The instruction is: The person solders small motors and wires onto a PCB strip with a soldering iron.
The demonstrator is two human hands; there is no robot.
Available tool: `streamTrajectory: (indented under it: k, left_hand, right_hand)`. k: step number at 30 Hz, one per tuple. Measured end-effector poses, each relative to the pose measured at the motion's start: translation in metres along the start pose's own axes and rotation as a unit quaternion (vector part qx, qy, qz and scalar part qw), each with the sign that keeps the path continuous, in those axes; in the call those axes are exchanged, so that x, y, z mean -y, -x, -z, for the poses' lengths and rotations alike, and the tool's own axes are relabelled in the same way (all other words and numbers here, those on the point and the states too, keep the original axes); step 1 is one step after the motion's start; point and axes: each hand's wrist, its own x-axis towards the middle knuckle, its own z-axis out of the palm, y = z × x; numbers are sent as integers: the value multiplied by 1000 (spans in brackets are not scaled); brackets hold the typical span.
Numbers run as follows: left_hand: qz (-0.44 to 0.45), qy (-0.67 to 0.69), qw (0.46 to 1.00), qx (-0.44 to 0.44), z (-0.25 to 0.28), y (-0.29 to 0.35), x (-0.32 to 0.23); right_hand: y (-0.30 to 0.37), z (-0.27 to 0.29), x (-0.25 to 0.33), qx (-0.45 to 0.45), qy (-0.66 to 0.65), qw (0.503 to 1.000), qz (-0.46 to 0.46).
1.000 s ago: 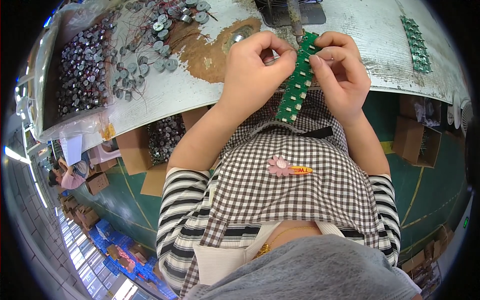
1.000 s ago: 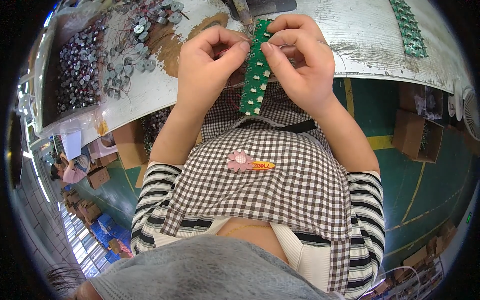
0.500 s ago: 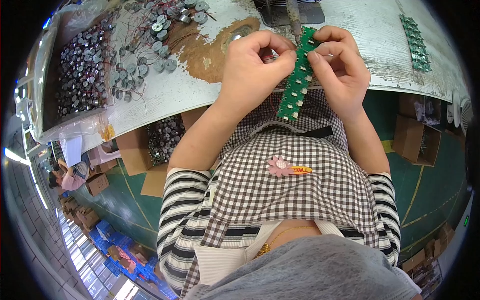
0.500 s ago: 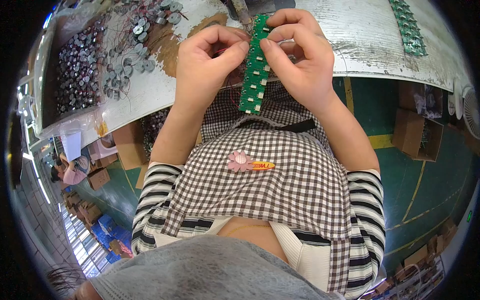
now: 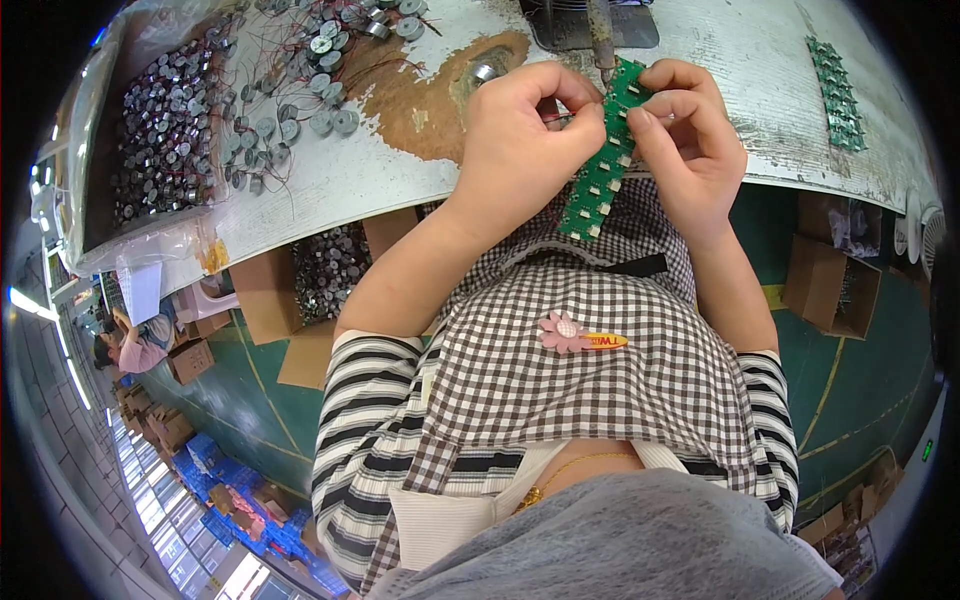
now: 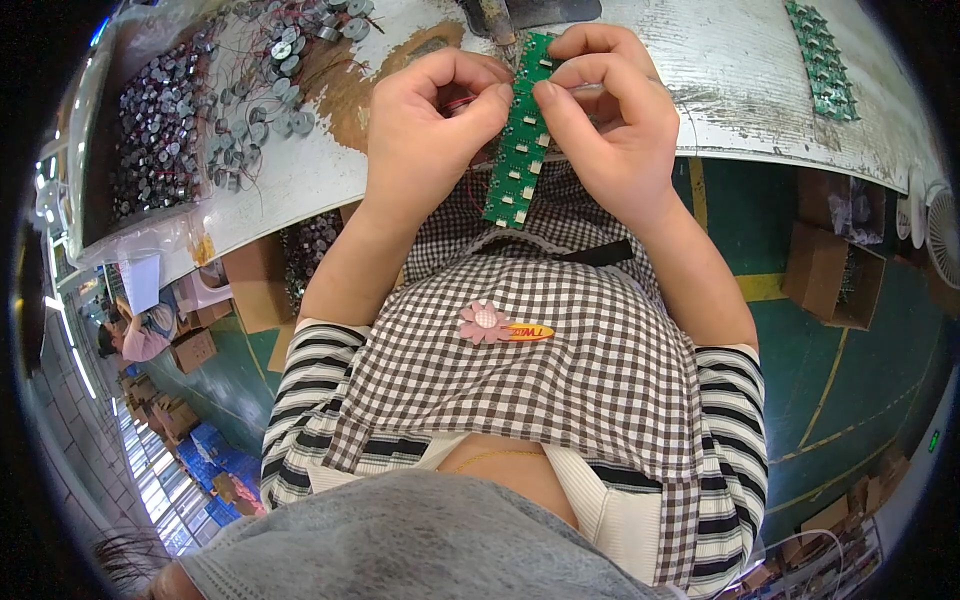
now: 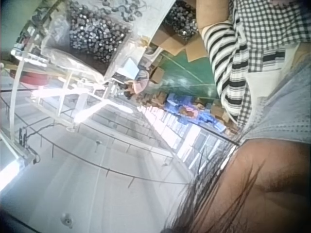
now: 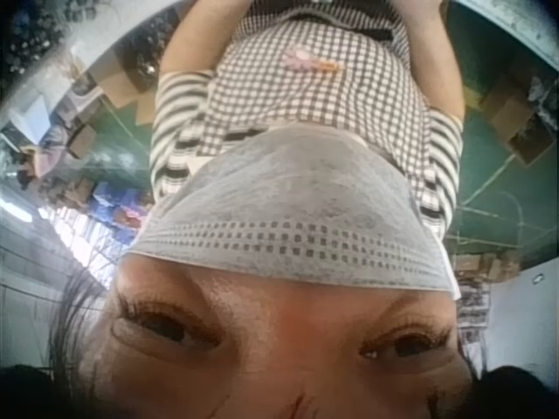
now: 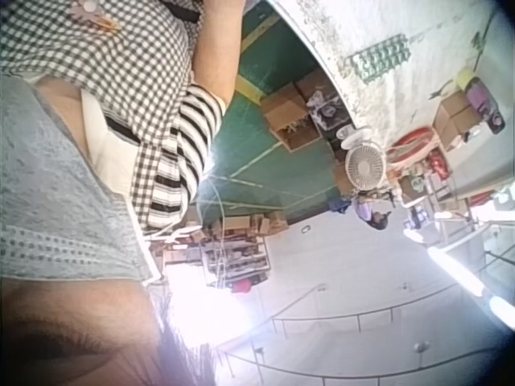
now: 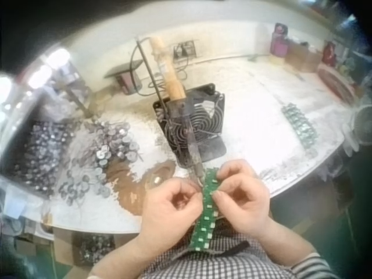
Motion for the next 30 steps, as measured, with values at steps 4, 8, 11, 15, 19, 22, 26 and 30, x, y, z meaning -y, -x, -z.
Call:
streamTrajectory:
  k: [4, 8, 11, 15, 19, 22, 26, 30]
  left_hand:
    - [1, 11, 1000, -6, 0, 0, 3]
    - [8, 4, 1000, -23, -1, 1, 4]
    - [-21, 13, 999, -37, -4, 0, 9]
    - [-22, 0, 998, -54, -6, -1, 9]
    - [-24, 4, 997, -72, -7, -4, 4]
    - [-8, 1, 998, -68, -7, -1, 1]
    - [-41, -11, 996, -73, -9, 1, 4]
    - [-37, -34, 997, -65, -8, 1, 5]
  right_hand:
    - [3, 0, 3, -9, -61, 997, -49]
    - [3, -2, 4, -13, -48, 997, -54]
    - [1, -3, 6, -10, -32, 998, -48]
    - [-1, -3, 4, -8, -8, 999, -39]
    - [-4, -3, 2, -3, 9, 1000, -18]
    - [-5, -2, 2, 2, 28, 1000, -2]
    - [-1, -2, 0, -15, 20, 1000, -14]
    - [3, -5, 2, -21, -19, 998, -48]
